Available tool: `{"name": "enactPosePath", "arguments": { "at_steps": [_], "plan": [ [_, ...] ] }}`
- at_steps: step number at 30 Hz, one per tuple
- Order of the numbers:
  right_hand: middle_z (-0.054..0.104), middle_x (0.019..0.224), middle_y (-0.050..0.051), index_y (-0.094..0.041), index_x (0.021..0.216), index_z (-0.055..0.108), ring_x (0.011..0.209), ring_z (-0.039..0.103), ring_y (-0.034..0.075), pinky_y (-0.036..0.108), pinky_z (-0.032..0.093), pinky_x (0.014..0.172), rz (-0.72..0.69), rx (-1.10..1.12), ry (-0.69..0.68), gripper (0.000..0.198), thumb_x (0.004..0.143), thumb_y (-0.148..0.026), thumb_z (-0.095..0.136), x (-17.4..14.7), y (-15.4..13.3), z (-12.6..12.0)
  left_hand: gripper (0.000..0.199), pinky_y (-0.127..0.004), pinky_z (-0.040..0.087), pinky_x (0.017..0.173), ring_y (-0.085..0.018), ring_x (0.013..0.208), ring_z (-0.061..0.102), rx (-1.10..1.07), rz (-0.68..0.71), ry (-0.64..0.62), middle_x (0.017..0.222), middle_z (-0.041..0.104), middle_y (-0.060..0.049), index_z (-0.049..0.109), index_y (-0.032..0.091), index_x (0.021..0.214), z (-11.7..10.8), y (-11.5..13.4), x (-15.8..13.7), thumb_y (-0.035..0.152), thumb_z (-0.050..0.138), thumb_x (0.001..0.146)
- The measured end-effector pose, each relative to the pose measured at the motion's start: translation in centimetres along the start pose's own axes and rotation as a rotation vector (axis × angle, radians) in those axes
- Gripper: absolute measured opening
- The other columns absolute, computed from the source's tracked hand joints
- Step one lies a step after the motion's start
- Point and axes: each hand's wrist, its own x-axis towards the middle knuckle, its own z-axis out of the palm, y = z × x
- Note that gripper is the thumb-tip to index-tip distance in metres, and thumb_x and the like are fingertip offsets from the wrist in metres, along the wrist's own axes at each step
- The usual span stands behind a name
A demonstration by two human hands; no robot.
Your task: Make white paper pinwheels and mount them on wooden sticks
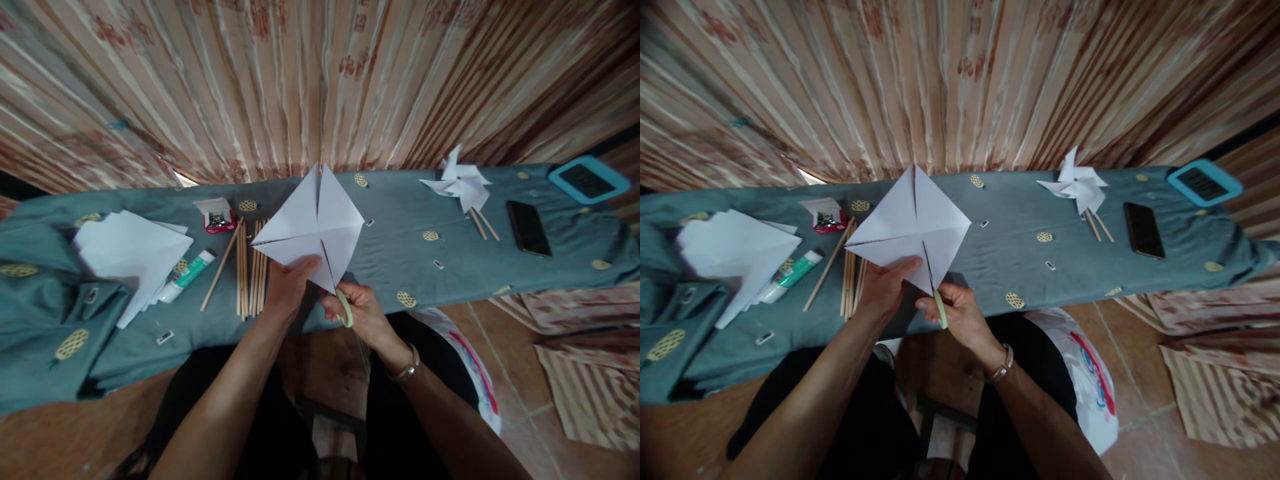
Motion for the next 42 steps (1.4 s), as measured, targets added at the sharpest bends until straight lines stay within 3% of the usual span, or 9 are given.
{"name": "enactPosePath", "arguments": {
  "at_steps": [9, 13, 19, 25, 27, 31, 33, 37, 42],
  "plan": [
    [0.058, 0.05, -0.004, -0.018, 0.063, 0.065, 0.046, 0.049, 0.008, 0.021, 0.04, 0.046, -0.021, -0.048, 0.001, 0.044, 0.06, -0.057, 0.084, -0.1, 0.0, 0.0, 0.021, -0.027, 0.051, 0.059, -0.016, 0.063, 0.062, -0.034, 0.0, -0.006, 0.064, 0.068, 0.0, 0.069, 0.017, 0.069, 0.1, 0.1, -0.1, 0.024, 0.082, 0.054],
    [0.062, 0.056, -0.003, -0.018, 0.076, 0.067, 0.051, 0.055, 0.009, 0.021, 0.043, 0.048, -0.019, -0.059, -0.077, 0.046, 0.065, -0.061, 0.08, -0.3, -0.1, -0.2, 0.022, -0.028, 0.051, 0.06, -0.016, 0.061, 0.062, -0.028, 0.003, -0.013, 0.061, 0.067, 0.001, 0.069, 0.016, 0.067, 0.0, 0.3, 0.1, 0.024, 0.083, 0.052],
    [0.067, 0.066, -0.001, -0.017, 0.085, 0.067, 0.056, 0.059, 0.009, 0.021, 0.047, 0.054, 0.109, -0.099, -0.207, 0.051, 0.064, -0.06, 0.082, -1.0, -0.6, -1.0, 0.024, -0.032, 0.054, 0.078, -0.018, 0.076, 0.068, -0.107, 0.11, 0.037, 0.078, 0.075, -0.001, 0.07, 0.018, 0.07, -0.9, 1.2, 1.2, 0.02, 0.084, 0.05],
    [0.068, 0.066, 0.0, -0.015, 0.09, 0.068, 0.056, 0.059, 0.009, 0.021, 0.045, 0.053, 0.15, -0.169, -0.365, 0.048, 0.068, -0.056, 0.081, -2.5, -1.4, -3.6, 0.029, -0.036, 0.056, 0.084, -0.023, 0.086, 0.071, -0.097, 0.129, 0.064, 0.077, 0.074, -0.001, 0.07, 0.021, 0.076, -2.3, 2.5, 1.4, 0.017, 0.083, 0.05],
    [0.068, 0.064, 0.001, -0.015, 0.091, 0.069, 0.052, 0.057, 0.009, 0.022, 0.043, 0.051, 0.073, -0.138, -0.273, 0.051, 0.069, -0.059, 0.079, -2.5, -1.5, -4.7, 0.029, -0.037, 0.056, 0.084, -0.024, 0.088, 0.071, -0.085, 0.109, 0.046, 0.075, 0.074, -0.001, 0.07, 0.021, 0.074, -2.7, 2.7, 1.1, 0.018, 0.084, 0.05],
    [0.071, 0.066, -0.001, -0.021, 0.089, 0.072, 0.054, 0.057, 0.011, 0.025, 0.044, 0.053, -0.207, -0.106, 0.267, 0.047, 0.059, -0.053, 0.087, -1.3, -1.8, -6.9, 0.028, -0.035, 0.057, 0.081, -0.022, 0.082, 0.071, -0.008, 0.064, -0.016, 0.075, 0.075, -0.002, 0.07, 0.021, 0.072, -3.2, 2.2, 0.3, 0.017, 0.085, 0.049],
    [0.073, 0.073, -0.001, -0.023, 0.09, 0.072, 0.061, 0.06, 0.012, 0.026, 0.046, 0.058, -0.283, -0.116, 0.433, 0.046, 0.055, -0.046, 0.091, -0.7, -2.0, -7.8, 0.03, -0.033, 0.058, 0.077, -0.019, 0.075, 0.07, 0.029, 0.023, -0.059, 0.077, 0.076, -0.001, 0.071, 0.02, 0.074, -3.3, 1.7, -0.1, 0.016, 0.085, 0.047],
    [0.074, 0.077, -0.001, -0.023, 0.088, 0.071, 0.067, 0.062, 0.013, 0.026, 0.047, 0.061, -0.352, -0.106, 0.506, 0.047, 0.053, -0.045, 0.091, 0.0, -2.6, -8.9, 0.034, -0.031, 0.057, 0.07, -0.02, 0.069, 0.069, 0.079, -0.091, -0.136, 0.076, 0.076, -0.003, 0.073, 0.019, 0.075, -3.1, 0.7, -1.0, 0.014, 0.084, 0.044],
    [0.072, 0.077, -0.002, -0.023, 0.091, 0.07, 0.068, 0.061, 0.013, 0.026, 0.047, 0.061, -0.33, -0.11, 0.389, 0.049, 0.052, -0.045, 0.09, 0.3, -2.5, -8.7, 0.033, -0.033, 0.055, 0.067, -0.024, 0.071, 0.07, 0.186, -0.153, -0.202, 0.076, 0.077, -0.007, 0.075, 0.016, 0.077, -2.8, 0.3, -1.9, 0.016, 0.084, 0.045]
  ]
}}
